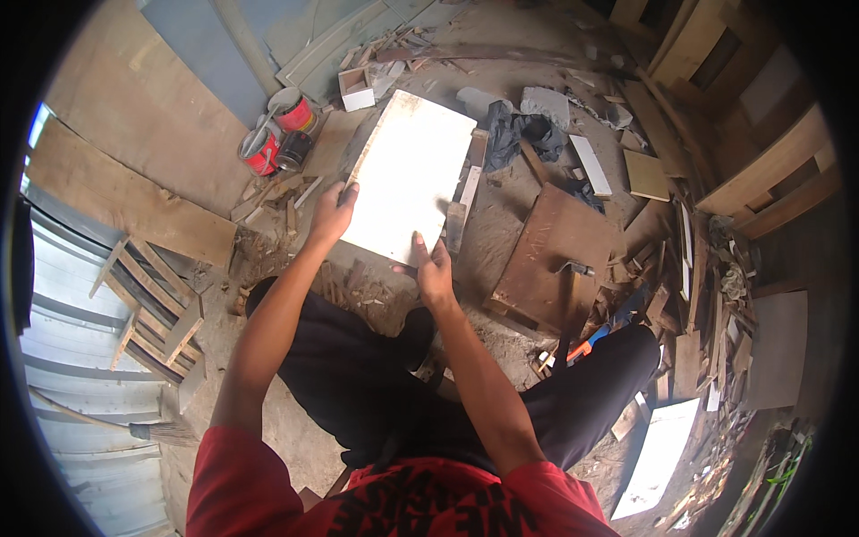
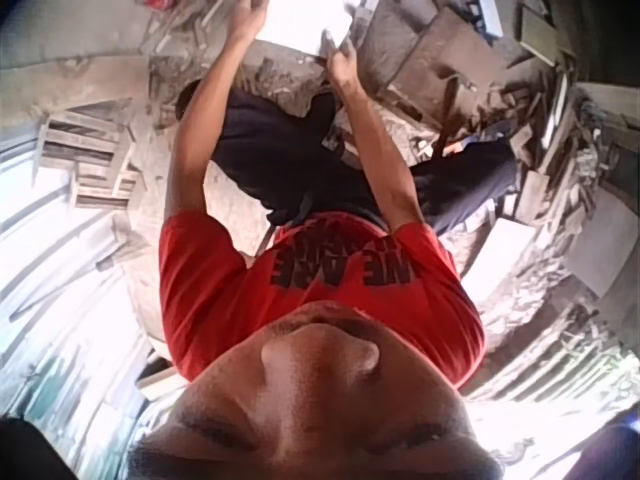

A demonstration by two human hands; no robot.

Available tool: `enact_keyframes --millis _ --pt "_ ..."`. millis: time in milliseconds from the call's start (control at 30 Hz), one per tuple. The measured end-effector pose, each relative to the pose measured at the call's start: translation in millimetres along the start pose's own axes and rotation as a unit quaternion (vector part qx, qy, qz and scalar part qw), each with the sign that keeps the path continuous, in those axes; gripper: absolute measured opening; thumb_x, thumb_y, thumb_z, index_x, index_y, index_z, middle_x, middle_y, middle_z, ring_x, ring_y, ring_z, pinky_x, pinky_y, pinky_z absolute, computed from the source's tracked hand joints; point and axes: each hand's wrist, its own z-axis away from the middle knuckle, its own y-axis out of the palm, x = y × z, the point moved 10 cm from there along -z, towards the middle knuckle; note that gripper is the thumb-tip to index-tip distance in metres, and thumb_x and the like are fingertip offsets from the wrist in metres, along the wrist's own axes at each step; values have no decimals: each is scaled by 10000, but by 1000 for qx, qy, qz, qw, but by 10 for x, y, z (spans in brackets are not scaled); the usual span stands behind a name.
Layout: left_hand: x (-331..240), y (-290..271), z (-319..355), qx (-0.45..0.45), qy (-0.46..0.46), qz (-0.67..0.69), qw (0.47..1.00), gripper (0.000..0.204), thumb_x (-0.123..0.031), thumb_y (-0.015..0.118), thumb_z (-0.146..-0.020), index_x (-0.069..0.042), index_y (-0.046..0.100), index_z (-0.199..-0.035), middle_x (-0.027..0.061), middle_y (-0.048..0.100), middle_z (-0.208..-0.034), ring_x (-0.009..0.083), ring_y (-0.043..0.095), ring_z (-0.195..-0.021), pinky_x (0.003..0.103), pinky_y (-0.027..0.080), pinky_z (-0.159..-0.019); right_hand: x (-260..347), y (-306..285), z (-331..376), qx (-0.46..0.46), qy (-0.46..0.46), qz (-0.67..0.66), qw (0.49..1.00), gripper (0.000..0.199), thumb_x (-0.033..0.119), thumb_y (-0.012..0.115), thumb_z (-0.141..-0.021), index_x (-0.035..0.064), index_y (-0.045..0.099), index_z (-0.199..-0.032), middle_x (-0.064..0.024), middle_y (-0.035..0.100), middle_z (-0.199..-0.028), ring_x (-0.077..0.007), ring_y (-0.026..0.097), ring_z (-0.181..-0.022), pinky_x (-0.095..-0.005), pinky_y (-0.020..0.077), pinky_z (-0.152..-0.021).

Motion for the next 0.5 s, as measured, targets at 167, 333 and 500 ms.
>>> enact_keyframes --millis 167,333,500 --pt "15 -443 125 19 -67 212 975 501 -457 603 -984 -3 659 -1188 111 694 -1070 221 641 -1036 335 471 -951 303 292 248 51 -2 -1 999 431 332 572 -1030 12 486 -1305 -136 660 -1125 -248 700 -930 -326 637 -683" --pt "-13 -694 231 38 -81 539 838 683 -374 653 -957 -2 419 -1479 164 534 -1423 243 546 -1273 404 423 -1064 1094 99 238 160 -8 303 940 380 312 628 -1003 37 534 -1249 -120 676 -1105 -203 696 -940 -303 629 -690" --pt "65 -491 660 -116 -103 685 712 500 -123 608 -971 34 449 -1418 198 541 -1403 262 577 -1246 431 468 -1094 2083 -578 -133 15 -97 -29 995 446 469 558 -1019 83 504 -1236 -167 660 -1168 -256 661 -1062 -427 524 -962"
